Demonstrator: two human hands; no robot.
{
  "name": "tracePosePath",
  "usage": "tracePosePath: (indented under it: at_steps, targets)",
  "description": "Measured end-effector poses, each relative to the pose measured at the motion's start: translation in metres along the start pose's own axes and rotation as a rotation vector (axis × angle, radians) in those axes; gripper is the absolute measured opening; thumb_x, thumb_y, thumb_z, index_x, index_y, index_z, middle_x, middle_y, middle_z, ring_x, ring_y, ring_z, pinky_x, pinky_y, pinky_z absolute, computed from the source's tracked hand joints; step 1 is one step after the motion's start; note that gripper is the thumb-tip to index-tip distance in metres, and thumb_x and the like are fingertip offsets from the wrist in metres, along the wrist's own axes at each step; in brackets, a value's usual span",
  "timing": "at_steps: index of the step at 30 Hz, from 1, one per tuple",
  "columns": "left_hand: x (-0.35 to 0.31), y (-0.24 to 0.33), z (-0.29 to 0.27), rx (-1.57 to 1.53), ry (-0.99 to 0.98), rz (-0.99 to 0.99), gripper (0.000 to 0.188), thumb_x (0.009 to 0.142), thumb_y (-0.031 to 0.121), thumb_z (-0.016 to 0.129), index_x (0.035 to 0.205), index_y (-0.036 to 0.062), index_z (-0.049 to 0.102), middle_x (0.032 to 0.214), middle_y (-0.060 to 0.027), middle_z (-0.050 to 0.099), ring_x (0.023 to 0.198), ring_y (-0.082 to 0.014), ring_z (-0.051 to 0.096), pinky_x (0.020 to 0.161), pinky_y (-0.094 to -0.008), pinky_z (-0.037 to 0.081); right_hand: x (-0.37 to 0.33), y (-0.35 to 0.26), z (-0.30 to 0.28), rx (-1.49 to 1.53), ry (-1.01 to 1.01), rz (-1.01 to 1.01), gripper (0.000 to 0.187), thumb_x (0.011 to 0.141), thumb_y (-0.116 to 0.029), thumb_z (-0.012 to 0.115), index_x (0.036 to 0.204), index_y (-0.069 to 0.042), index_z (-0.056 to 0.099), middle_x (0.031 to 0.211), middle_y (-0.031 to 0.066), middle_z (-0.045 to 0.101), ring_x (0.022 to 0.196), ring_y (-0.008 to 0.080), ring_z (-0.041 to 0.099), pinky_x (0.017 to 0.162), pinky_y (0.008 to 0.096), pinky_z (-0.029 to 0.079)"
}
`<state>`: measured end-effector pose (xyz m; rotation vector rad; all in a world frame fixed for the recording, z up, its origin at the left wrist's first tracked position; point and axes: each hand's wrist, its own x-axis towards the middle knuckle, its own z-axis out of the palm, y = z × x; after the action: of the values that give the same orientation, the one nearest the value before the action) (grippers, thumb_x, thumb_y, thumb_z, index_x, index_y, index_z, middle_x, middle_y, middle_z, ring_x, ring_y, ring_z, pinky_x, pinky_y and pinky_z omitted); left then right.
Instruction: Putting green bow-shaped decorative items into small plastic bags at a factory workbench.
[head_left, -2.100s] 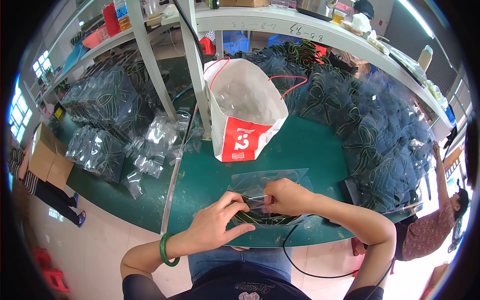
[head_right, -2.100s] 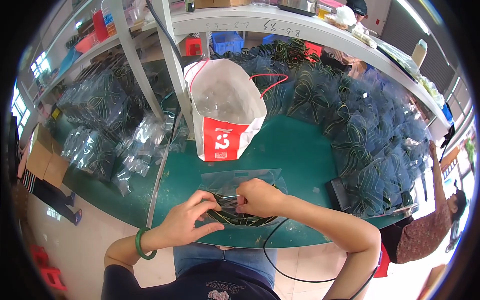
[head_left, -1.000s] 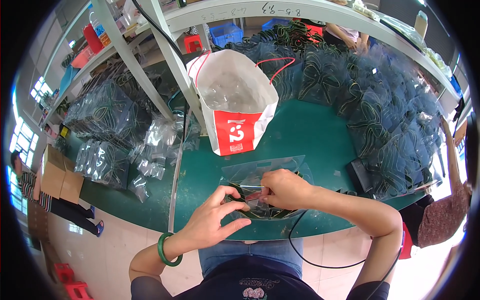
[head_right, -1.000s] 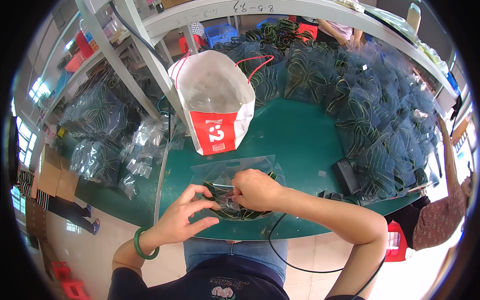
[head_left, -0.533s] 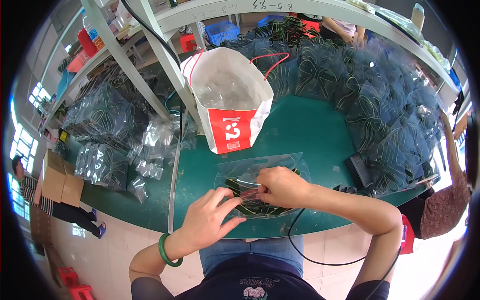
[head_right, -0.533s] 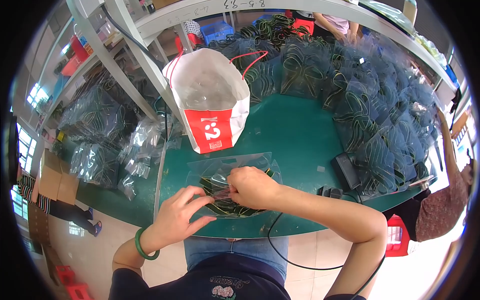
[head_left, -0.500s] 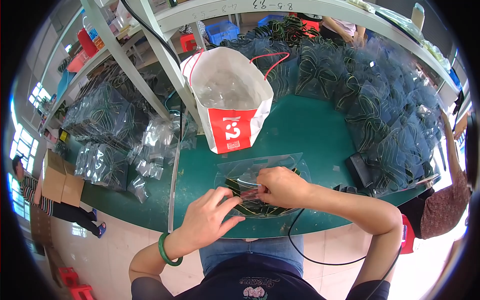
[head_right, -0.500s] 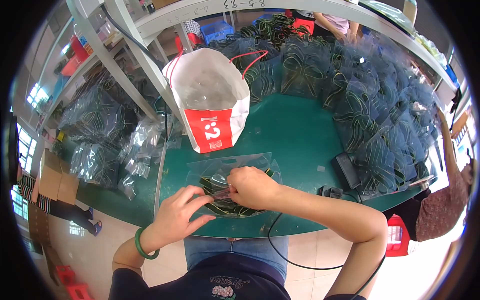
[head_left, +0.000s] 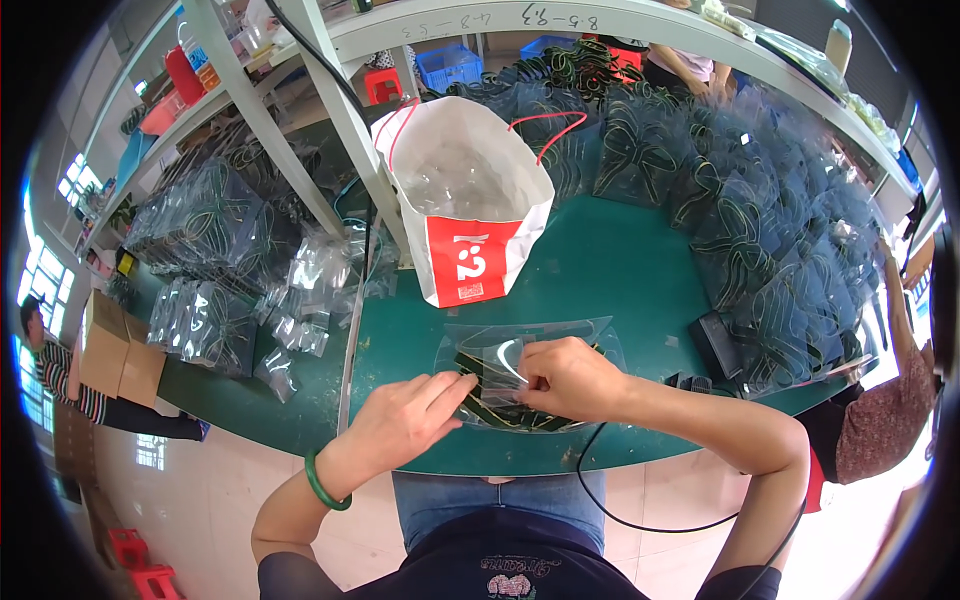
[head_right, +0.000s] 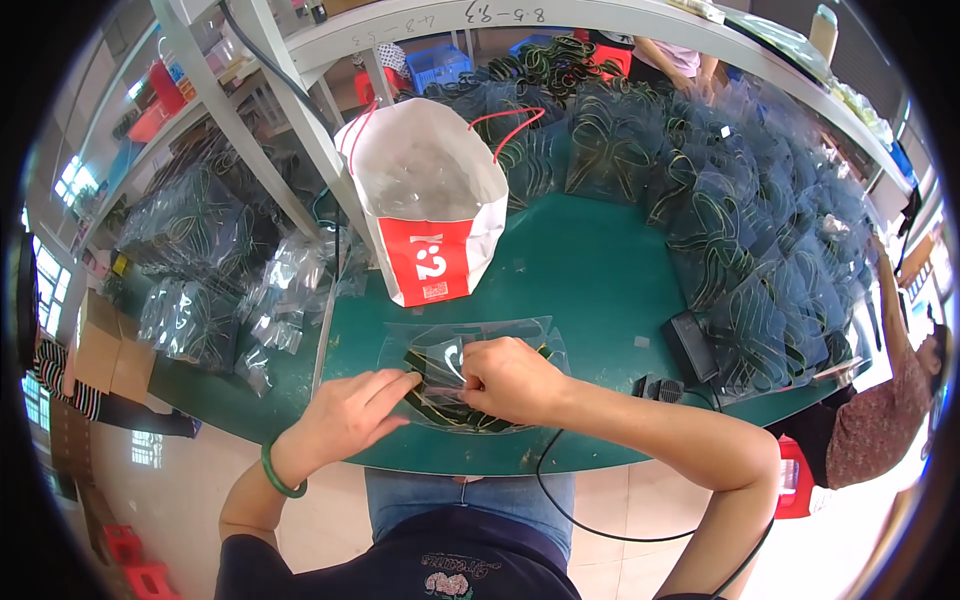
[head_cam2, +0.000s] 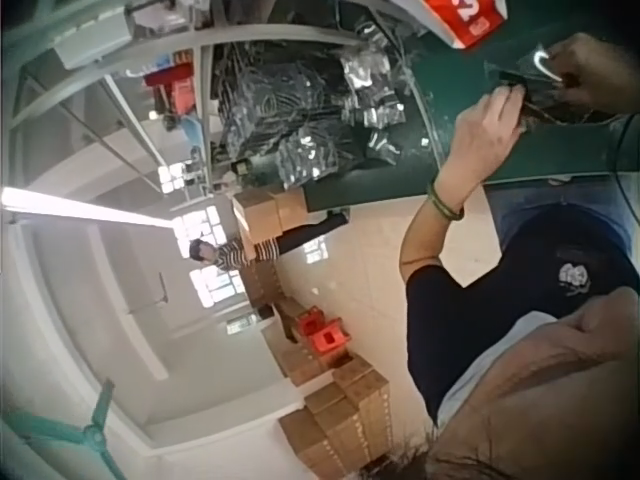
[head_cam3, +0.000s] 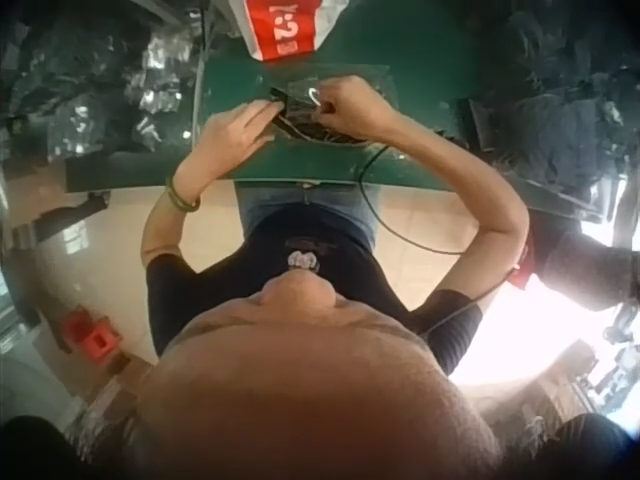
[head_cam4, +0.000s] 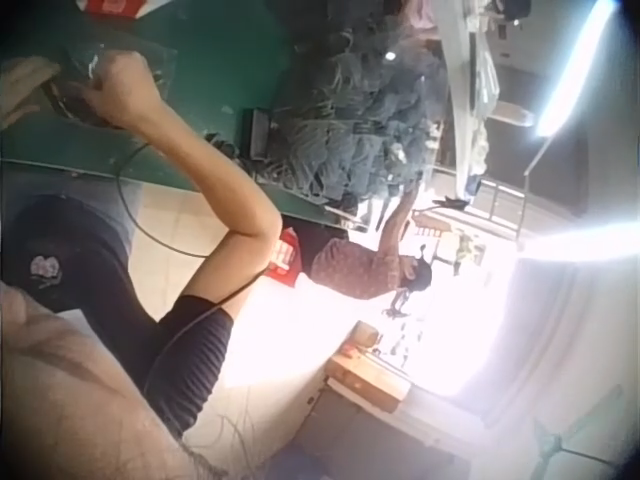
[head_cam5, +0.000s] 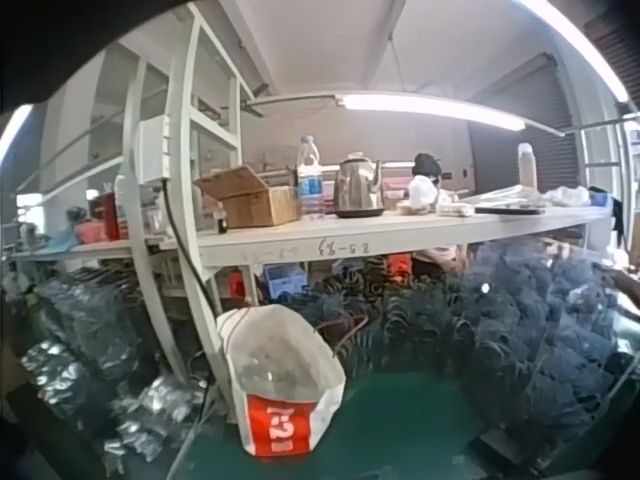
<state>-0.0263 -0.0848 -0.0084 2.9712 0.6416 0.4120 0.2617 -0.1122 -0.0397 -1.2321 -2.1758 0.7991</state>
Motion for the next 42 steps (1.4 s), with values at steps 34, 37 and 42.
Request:
tracePosePath:
  at_steps: [34, 37, 42]
  targets:
    - [0.064, -0.025, 0.007, -0.131, -0.335, 0.067, 0.013, 0.092, 0.020, 0.077, 0.101, 0.0134, 0.083, 0.094, -0.0059, 0.072, 0.084, -0.0310, 0.074, 0.074, -0.0450, 0.060, 0.029, -0.022, -0.026, -0.091, -0.377, 0.226, 0.017, 0.086, -0.011, 0.071, 0.096, -0.005, 0.084, 0.099, 0.0192, 0.079, 0.098, 0.0378, 0.076, 0.088, 0.0446, 0.061]
    - [0.060, -0.021, 0.011, -0.068, -0.329, 0.068, 0.012, 0.092, 0.019, 0.076, 0.100, 0.0113, 0.082, 0.094, -0.0079, 0.071, 0.083, -0.0319, 0.074, 0.074, -0.0447, 0.060, 0.031, -0.009, -0.018, -0.273, -0.207, 0.148, 0.016, 0.086, -0.007, 0.070, 0.096, -0.004, 0.082, 0.092, 0.0196, 0.078, 0.098, 0.0363, 0.077, 0.085, 0.0448, 0.062]
    - [0.050, -0.020, 0.014, -0.038, -0.283, 0.053, 0.013, 0.093, 0.018, 0.075, 0.101, 0.0091, 0.080, 0.095, -0.0096, 0.069, 0.083, -0.0321, 0.074, 0.072, -0.0442, 0.060, 0.027, -0.012, 0.011, -0.674, -0.082, -0.011, 0.022, 0.087, -0.010, 0.075, 0.106, -0.002, 0.067, 0.079, 0.0176, 0.074, 0.091, 0.0326, 0.079, 0.073, 0.0444, 0.062]
